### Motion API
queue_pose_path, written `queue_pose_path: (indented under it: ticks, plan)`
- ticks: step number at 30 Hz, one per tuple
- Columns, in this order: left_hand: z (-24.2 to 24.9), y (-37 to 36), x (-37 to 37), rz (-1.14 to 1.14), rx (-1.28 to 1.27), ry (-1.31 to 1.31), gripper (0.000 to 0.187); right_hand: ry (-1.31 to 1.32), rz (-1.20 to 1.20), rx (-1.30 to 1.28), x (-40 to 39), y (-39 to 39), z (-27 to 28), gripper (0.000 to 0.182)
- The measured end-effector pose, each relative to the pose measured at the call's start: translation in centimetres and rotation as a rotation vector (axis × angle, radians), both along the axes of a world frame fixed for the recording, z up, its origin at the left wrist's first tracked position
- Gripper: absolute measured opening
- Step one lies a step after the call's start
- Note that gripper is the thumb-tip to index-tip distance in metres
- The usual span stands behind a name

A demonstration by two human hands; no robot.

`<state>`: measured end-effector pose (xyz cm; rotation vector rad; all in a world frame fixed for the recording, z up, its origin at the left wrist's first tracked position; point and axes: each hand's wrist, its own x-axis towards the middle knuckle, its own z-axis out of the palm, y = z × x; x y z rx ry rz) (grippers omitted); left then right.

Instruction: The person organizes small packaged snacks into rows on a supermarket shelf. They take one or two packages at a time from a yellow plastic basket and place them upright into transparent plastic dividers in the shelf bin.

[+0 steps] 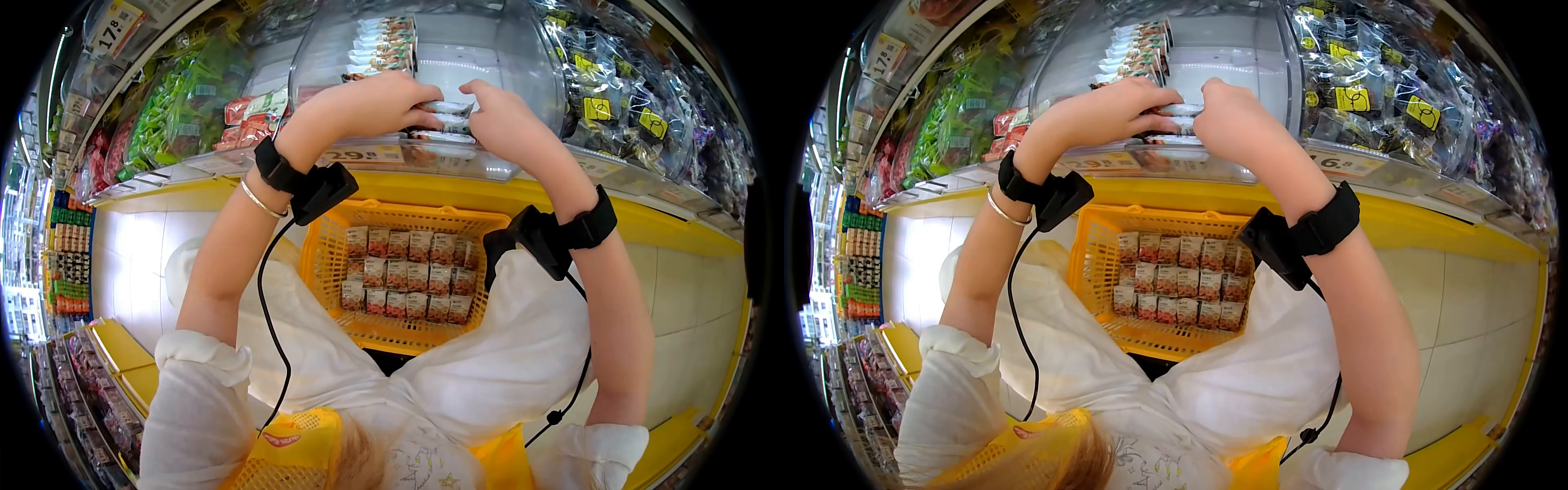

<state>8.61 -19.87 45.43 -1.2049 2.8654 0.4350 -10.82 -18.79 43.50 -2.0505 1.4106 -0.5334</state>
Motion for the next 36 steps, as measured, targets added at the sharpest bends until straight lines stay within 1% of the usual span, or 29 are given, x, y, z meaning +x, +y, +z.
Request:
queue_pose_path:
  ticks: [2, 4, 5, 7, 8, 10, 12, 13, 15, 16, 17, 18, 19, 20, 21, 22, 23, 24, 25, 26, 27, 28, 29, 30, 31, 32, 33, 34, 36]
  plan:
    - [-0.1, -0.1, 0.0, -0.005, 0.002, 0.001, 0.032, -0.014, -0.019, 0.014, 0.0, 0.3, 0.0, 0.024]
    - [-0.2, -0.3, 0.1, -0.011, 0.004, 0.002, 0.031, -0.018, 0.038, -0.079, 0.1, 0.4, -0.3, 0.026]
    - [-0.5, -0.3, 0.2, -0.019, -0.03, 0.007, 0.031, -0.017, 0.036, -0.078, 0.2, 0.4, -0.8, 0.026]
    - [-0.9, -0.3, 0.3, -0.027, -0.053, 0.012, 0.03, -0.085, 0.097, -0.394, 0.6, 0.6, -1.7, 0.029]
    - [-1.0, -0.3, 0.5, -0.043, -0.089, 0.015, 0.029, -0.085, 0.096, -0.386, 0.6, 0.4, -1.8, 0.029]
    - [-1.4, -0.6, 0.7, -0.066, -0.101, 0.019, 0.028, 0.072, 0.166, -0.248, 0.6, 0.1, -0.9, 0.033]
    - [-1.7, -0.9, 1.4, -0.098, -0.051, 0.172, 0.026, 0.082, 0.171, -0.241, 0.7, 0.1, -1.1, 0.035]
    - [-0.7, 0.1, 1.1, -0.211, -0.346, 0.225, 0.022, 0.092, 0.181, -0.26, 0.7, 0.0, -1.2, 0.036]
    - [2.4, 3.3, -0.3, -0.151, -0.649, 0.268, 0.019, 0.071, 0.186, -0.285, 0.8, -0.2, -1.9, 0.037]
    - [3.3, 5.0, -0.7, -0.061, -0.645, 0.324, 0.015, 0.047, 0.196, -0.329, 0.8, -0.4, -2.2, 0.037]
    - [4.2, 6.9, -0.9, 0.033, -0.639, 0.378, 0.013, 0.03, 0.283, -0.467, 0.8, -0.8, -2.7, 0.038]
    - [5.1, 9.4, -2.2, -0.002, -0.463, 0.53, 0.016, 0.034, 0.28, -0.452, 0.7, -0.6, -2.6, 0.038]
    - [5.2, 11.7, -2.8, 0.032, -0.334, 0.501, 0.017, 0.064, 0.288, -0.332, 0.7, -0.5, -2.1, 0.035]
    - [4.3, 13.4, -3.9, 0.005, -0.101, 0.455, 0.015, 0.094, 0.295, -0.214, 0.7, -0.4, -1.4, 0.033]
    - [2.9, 14.6, -5.0, -0.001, -0.022, 0.323, 0.006, 0.075, 0.273, -0.145, 0.8, -0.1, -1.0, 0.034]
    - [0.2, 14.9, -5.7, -0.026, 0.119, 0.236, 0.006, 0.078, 0.271, -0.139, 0.7, 0.1, -0.7, 0.034]
    - [-3.6, 14.7, -6.4, -0.044, 0.285, 0.096, 0.013, 0.071, 0.3, -0.164, 0.5, 0.2, -0.5, 0.035]
    - [-8.6, 14.2, -7.6, 0.03, 0.446, -0.051, 0.017, 0.064, 0.328, -0.188, 0.4, 0.3, -0.5, 0.035]
    - [-16.0, 14.1, -7.5, 0.006, 0.476, 0.058, 0.02, 0.065, 0.327, -0.187, 0.5, 0.2, -0.8, 0.035]
    - [-22.2, 14.0, -7.7, 0.154, 0.615, 0.009, 0.023, 0.078, 0.298, -0.187, 0.7, 0.0, -1.2, 0.036]
    - [-27.1, 14.0, -7.6, 0.202, 0.725, -0.158, 0.025, 0.091, 0.269, -0.187, 0.8, -0.2, -1.4, 0.036]
    - [-36.0, 15.4, -6.7, 0.033, 0.416, -0.355, 0.053, 0.09, 0.269, -0.189, 0.8, -0.1, -1.3, 0.036]
    - [-35.9, 16.0, -7.1, 0.108, 0.417, -0.471, 0.07, 0.086, 0.264, -0.168, 0.8, 0.1, -1.1, 0.037]
    - [-38.0, 16.9, -7.7, 0.109, 0.416, -0.473, 0.07, 0.083, 0.259, -0.146, 0.8, 0.2, -1.0, 0.038]
    - [-41.7, 18.1, -8.4, 0.342, 0.393, -0.416, 0.071, 0.08, 0.259, -0.146, 0.9, 0.2, -0.9, 0.038]
    - [-43.9, 19.0, -9.3, 0.572, 0.366, -0.356, 0.072, 0.082, 0.264, -0.156, 0.8, 0.3, -0.9, 0.038]
    - [-42.2, 19.2, -10.6, 0.795, 0.398, -0.234, 0.064, 0.084, 0.27, -0.166, 0.8, 0.2, -1.0, 0.038]
    - [-42.0, 19.7, -11.2, 0.795, 0.399, -0.235, 0.064, 0.084, 0.27, -0.165, 0.7, 0.0, -1.3, 0.038]
    - [-41.7, 20.4, -12.1, 0.9, 0.273, -0.156, 0.054, 0.226, 0.438, -0.33, 0.6, -0.4, -1.7, 0.033]
